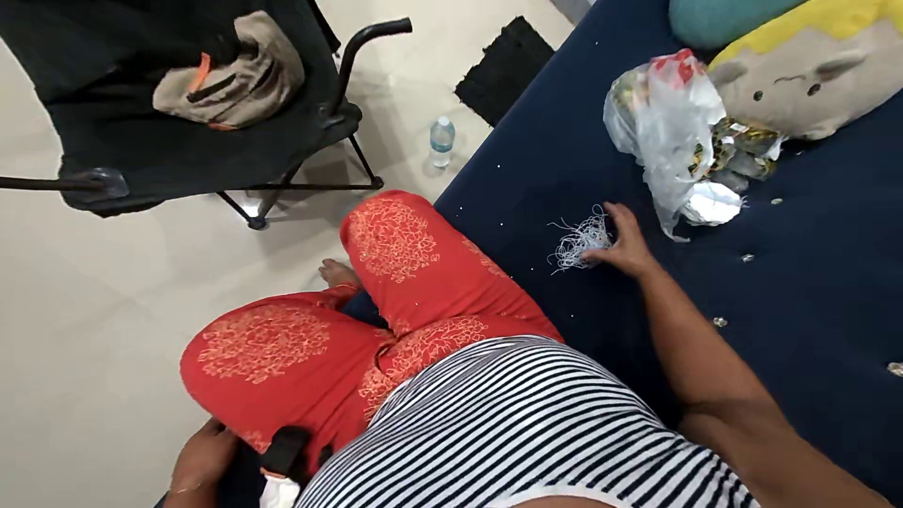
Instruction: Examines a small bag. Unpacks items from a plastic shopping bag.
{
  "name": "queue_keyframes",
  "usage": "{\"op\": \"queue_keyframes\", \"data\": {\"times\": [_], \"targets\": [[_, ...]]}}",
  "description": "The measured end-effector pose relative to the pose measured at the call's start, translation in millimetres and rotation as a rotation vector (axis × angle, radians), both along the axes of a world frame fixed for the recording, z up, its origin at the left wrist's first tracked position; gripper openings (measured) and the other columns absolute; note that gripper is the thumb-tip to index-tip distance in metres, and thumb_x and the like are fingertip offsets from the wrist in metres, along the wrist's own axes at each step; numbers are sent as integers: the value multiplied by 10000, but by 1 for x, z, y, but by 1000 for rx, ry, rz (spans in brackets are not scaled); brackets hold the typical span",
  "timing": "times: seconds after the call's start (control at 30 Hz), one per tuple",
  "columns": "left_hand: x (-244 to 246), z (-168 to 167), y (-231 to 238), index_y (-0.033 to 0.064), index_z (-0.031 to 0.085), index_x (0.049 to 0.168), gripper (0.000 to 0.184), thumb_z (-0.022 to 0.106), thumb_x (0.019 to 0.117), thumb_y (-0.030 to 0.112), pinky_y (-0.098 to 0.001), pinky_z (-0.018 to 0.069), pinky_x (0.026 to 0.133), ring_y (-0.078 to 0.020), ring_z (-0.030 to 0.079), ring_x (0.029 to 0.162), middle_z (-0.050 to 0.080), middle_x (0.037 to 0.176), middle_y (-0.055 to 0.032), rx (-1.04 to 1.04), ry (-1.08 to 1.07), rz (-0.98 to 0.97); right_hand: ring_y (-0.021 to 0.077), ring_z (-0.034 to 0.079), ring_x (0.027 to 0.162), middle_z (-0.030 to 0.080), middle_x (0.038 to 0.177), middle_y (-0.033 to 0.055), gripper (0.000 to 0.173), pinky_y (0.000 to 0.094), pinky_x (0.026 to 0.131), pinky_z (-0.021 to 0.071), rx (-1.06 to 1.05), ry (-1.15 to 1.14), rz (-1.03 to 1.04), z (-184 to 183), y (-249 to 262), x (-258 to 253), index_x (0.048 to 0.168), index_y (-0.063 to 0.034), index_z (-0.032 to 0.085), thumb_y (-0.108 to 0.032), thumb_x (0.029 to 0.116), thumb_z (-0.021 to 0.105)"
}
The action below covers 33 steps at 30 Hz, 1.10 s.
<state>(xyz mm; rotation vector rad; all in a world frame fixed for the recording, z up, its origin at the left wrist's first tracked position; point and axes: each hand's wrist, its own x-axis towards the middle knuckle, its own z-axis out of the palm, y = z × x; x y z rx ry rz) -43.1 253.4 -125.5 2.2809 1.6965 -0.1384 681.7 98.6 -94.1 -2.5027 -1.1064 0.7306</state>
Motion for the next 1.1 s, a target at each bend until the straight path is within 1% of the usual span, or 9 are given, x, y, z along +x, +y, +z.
{"op": "queue_keyframes", "data": {"times": [0.03, 0.07, 0.1, 0.17, 0.23, 0.43, 0.6, 0.97, 1.1], "targets": [[-20, -20, 8, -74, 692, 1094, 354, 580, 1020, 253, -698, 525, 729, -492, 687, 899, 688, 965, -335, -190, -65, 138, 494, 220, 1513, 189, 1674, 246, 1307, 737, 1117, 302, -79, -63, 47, -5, 5, -17, 1601, -132, 347, -517, 530, 989], [-24, -27, 19, -32, 664, 1223, 361, 580, 1037, 267, -746, 456, 916, -516, 636, 1097, 667, 1135, -336, -410, -47, 334, 503, 248, 1497, 225, 1665, 239, 1233, 740, 1088, 318, -114, -121, 98, -9, 9, -34, 1575, -151, 407, -525, 551, 983], [-24, -30, 26, -3, 652, 1266, 372, 579, 1037, 280, -761, 406, 989, -523, 595, 1187, 647, 1212, -331, -505, -20, 461, 496, 323, 1457, 324, 1617, 239, 1052, 713, 1078, 353, -96, -147, 128, -14, 12, -47, 1505, -146, 508, -474, 618, 971], [-14, -26, 29, 2, 651, 1277, 384, 569, 1048, 300, -780, 379, 996, -542, 571, 1220, 635, 1237, -341, -532, 13, 550, 450, 535, 1272, 572, 1355, 260, 474, 617, 1044, 460, 27, -108, 148, -19, 14, -59, 1229, -41, 689, -225, 828, 862], [-11, -25, 30, 2, 656, 1267, 394, 542, 1058, 316, -781, 384, 987, -544, 577, 1208, 639, 1225, -343, -519, 25, 542, 363, 666, 1087, 688, 1129, 218, 149, 542, 967, 535, 92, -56, 125, -18, 13, -55, 1060, 15, 740, -45, 929, 704], [-5, -21, 35, 74, 623, 1362, 453, 487, 1068, 390, -753, 379, 1028, -500, 555, 1276, 623, 1319, -289, -599, 58, 589, 361, 649, 1160, 682, 1218, 238, 272, 532, 1030, 500, 116, -161, 41, 25, 25, -10, 1188, 9, 710, -153, 974, 673], [10, -5, 32, 46, 634, 1338, 450, 516, 1061, 380, -784, 366, 1002, -538, 566, 1238, 641, 1264, -318, -570, 87, 587, 448, 425, 1426, 513, 1457, 311, 473, 575, 1198, 310, -6, -201, 147, 32, 46, 4, 1331, 20, 633, -254, 952, 704], [3, -16, 31, 80, 645, 1334, 441, 513, 1053, 394, -783, 348, 1020, -522, 558, 1260, 639, 1296, -289, -614, 107, 617, 483, 448, 1395, 521, 1452, 311, 444, 614, 1159, 339, -13, -154, 208, 32, 75, -14, 1325, 25, 641, -228, 965, 704], [6, -2, 21, -78, 626, 1276, 482, 549, 1035, 332, -751, 469, 881, -560, 619, 1113, 638, 1187, -377, -487, 8, 384, 418, 490, 1382, 567, 1417, 276, 422, 551, 1173, 360, 71, -238, 55, 44, 73, -6, 1312, 42, 638, -213, 978, 675]]}}
